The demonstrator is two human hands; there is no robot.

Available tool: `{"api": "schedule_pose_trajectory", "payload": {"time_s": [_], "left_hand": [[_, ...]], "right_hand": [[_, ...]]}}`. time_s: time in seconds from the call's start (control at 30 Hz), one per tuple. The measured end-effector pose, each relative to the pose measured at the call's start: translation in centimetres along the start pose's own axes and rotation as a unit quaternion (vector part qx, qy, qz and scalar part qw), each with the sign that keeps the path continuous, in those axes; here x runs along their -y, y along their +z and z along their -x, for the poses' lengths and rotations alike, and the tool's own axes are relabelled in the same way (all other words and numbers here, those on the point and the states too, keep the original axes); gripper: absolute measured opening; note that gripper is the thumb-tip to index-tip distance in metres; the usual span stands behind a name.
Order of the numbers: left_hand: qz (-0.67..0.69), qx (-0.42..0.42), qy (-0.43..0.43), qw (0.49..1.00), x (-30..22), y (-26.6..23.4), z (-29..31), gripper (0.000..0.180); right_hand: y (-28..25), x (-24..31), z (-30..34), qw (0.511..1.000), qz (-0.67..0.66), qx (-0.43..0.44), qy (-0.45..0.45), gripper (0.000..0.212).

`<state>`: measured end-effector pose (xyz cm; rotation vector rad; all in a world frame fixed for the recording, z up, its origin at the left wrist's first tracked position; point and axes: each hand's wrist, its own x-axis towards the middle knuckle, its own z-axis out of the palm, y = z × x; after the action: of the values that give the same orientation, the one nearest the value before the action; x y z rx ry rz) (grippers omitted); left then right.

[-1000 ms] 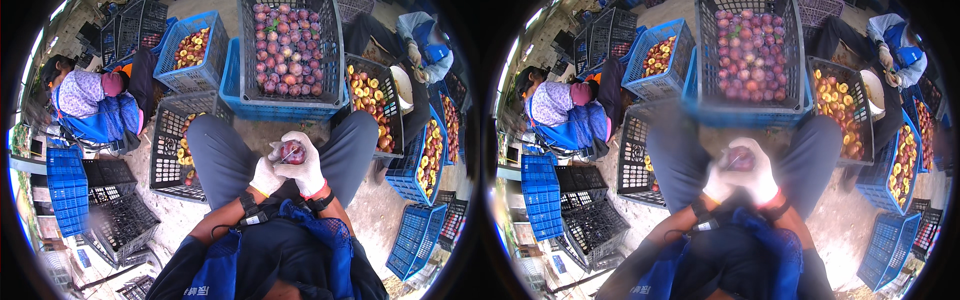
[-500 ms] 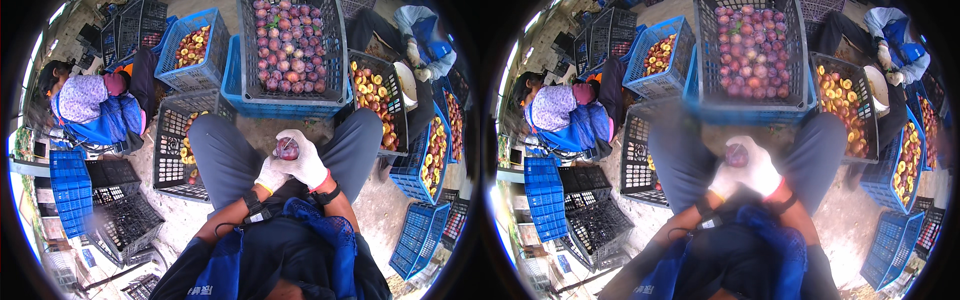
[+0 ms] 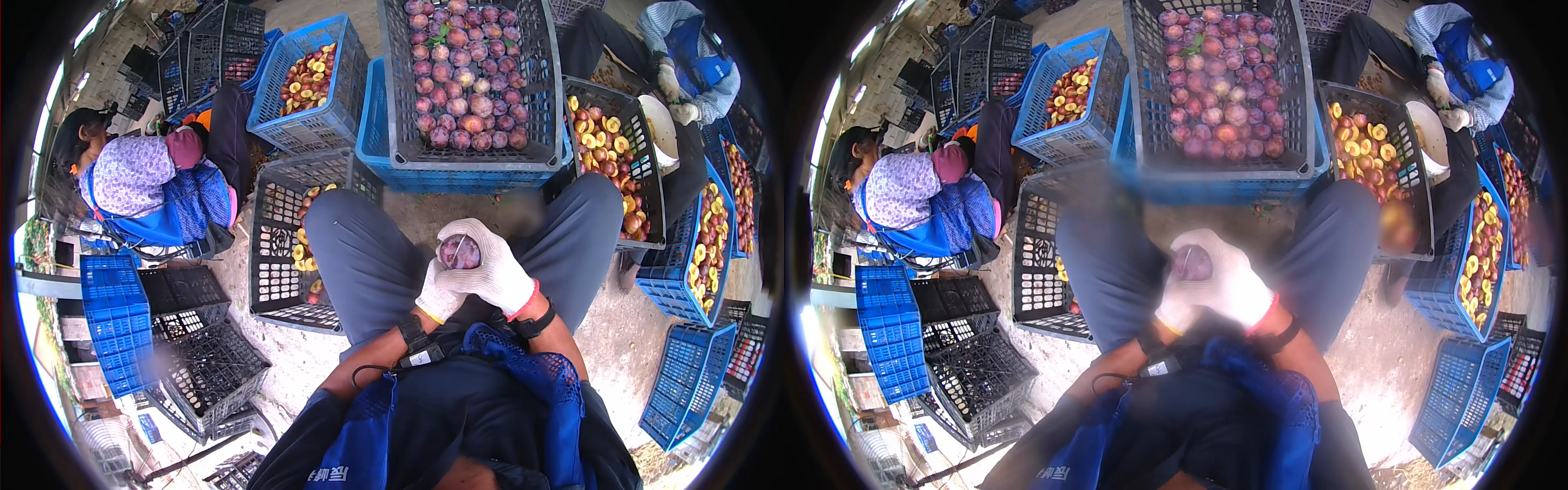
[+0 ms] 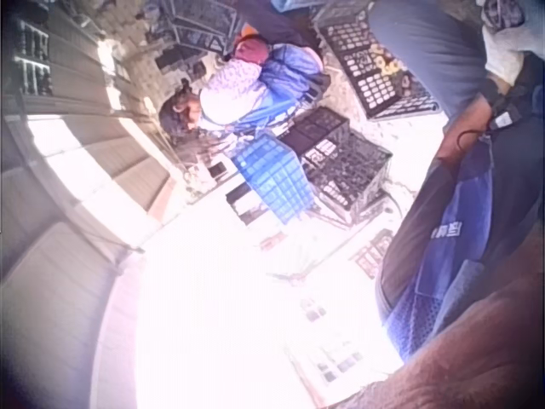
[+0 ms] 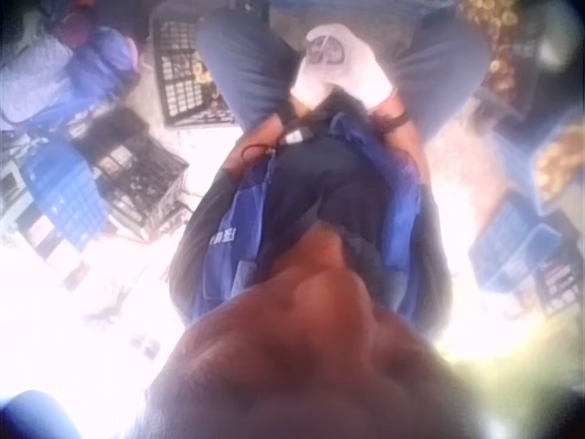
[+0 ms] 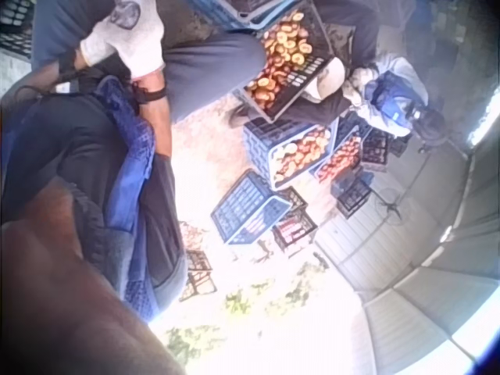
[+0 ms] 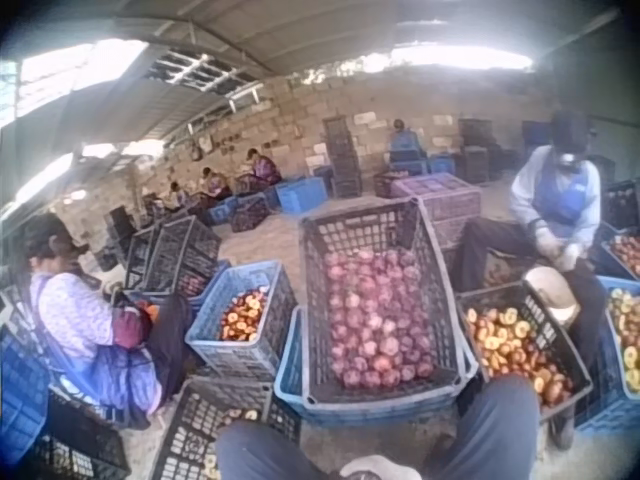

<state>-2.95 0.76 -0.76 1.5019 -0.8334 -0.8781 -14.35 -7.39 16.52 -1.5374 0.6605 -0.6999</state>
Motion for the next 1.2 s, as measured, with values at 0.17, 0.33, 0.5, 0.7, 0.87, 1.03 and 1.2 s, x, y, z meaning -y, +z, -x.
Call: {"api": "schedule_pose_trajectory", "payload": {"time_s": [0.17,0.33,0.5,0.7,0.87,1.03,1.2], "left_hand": [[-0.248,0.191,0.089,0.946,-1.7,-1.9,0.0,0.039],[-0.048,0.116,0.023,0.992,-8.3,-2.7,1.0,0.032],[0.041,0.066,0.002,0.997,-7.6,-2.6,0.8,0.028],[0.082,0.074,-0.137,0.984,-2.8,-3.3,0.2,0.037],[0.146,0.098,-0.095,0.98,-9.1,-3.2,1.0,0.037],[-0.015,0.108,0.012,0.994,-9.1,-3.4,0.7,0.044],[-0.03,0.178,-0.037,0.983,-10.4,-3.6,0.6,0.046]], "right_hand": [[-0.5,0.1,-1.3,0.939,0.318,-0.016,-0.134,0.062],[1.2,-0.6,-0.2,0.998,-0.048,-0.011,0.034,0.065],[1.7,0.0,0.2,0.998,0.023,-0.018,0.053,0.058],[-0.3,2.4,-1.3,0.93,0.356,0.029,-0.082,0.067],[1.0,0.1,0.9,0.983,-0.151,0.054,0.085,0.072],[2.4,0.9,1.2,0.999,0.039,0.004,0.038,0.067],[0.5,1.9,-0.2,0.954,0.251,-0.033,-0.164,0.067]]}}
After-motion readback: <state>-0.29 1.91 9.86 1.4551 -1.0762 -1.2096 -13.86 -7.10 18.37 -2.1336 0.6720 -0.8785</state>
